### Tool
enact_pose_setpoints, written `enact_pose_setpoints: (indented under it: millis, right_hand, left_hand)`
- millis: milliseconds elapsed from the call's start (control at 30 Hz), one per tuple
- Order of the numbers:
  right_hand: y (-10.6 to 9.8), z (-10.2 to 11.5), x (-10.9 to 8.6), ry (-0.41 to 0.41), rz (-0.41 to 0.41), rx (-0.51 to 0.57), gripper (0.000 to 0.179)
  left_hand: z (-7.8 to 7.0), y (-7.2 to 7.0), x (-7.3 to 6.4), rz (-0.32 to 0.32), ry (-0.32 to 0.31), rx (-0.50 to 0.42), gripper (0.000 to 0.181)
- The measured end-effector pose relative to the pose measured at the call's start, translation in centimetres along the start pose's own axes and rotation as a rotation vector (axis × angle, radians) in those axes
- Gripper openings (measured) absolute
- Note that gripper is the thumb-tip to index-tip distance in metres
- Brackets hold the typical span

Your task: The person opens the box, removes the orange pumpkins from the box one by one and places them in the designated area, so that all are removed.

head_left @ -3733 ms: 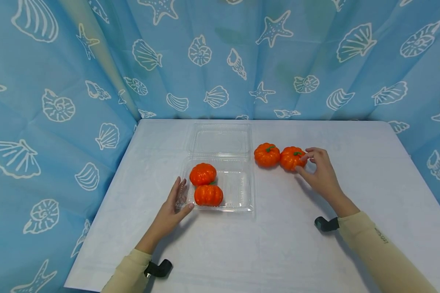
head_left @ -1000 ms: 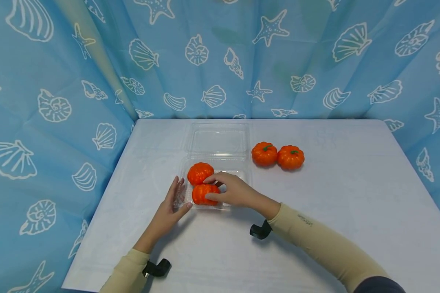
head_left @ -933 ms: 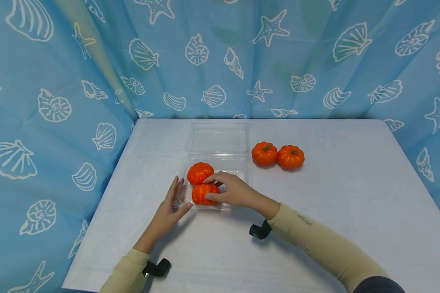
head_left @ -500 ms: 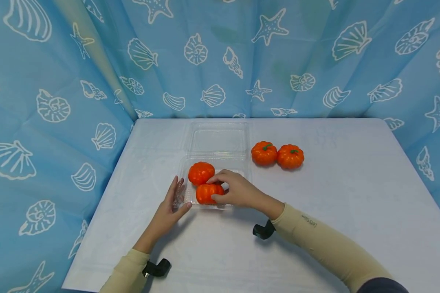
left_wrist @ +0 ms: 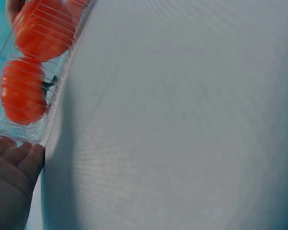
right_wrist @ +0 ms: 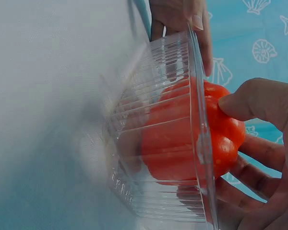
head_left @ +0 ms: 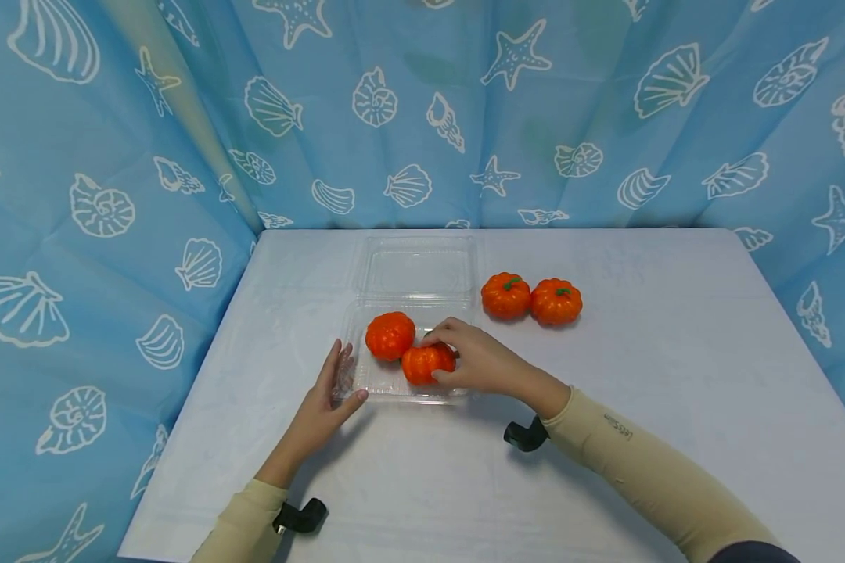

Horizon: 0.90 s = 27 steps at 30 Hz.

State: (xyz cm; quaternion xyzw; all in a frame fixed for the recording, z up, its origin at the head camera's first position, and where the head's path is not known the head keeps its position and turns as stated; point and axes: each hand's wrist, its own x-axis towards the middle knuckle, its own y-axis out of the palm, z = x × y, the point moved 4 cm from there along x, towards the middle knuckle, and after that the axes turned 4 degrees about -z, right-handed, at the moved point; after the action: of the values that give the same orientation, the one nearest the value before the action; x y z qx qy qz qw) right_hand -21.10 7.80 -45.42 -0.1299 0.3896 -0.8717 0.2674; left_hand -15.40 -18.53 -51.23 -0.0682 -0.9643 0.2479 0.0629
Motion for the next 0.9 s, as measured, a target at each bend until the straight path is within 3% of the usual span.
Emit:
enact_pose_setpoints:
  millis: [400, 900]
  right_hand:
    - [-0.04, -0.08, -0.05, -0.007, 0.034, 0.013, 0.043]
    - [0.18, -0.43, -0.44, -0.053, -0.058, 0.042, 0.040]
  left_hand:
    - [0.05, 0.02, 0.04, 0.000, 0.005, 0.001, 0.095]
    - [-0.01, -0.02, 0.00, 0.002, -0.008, 0.005, 0.096]
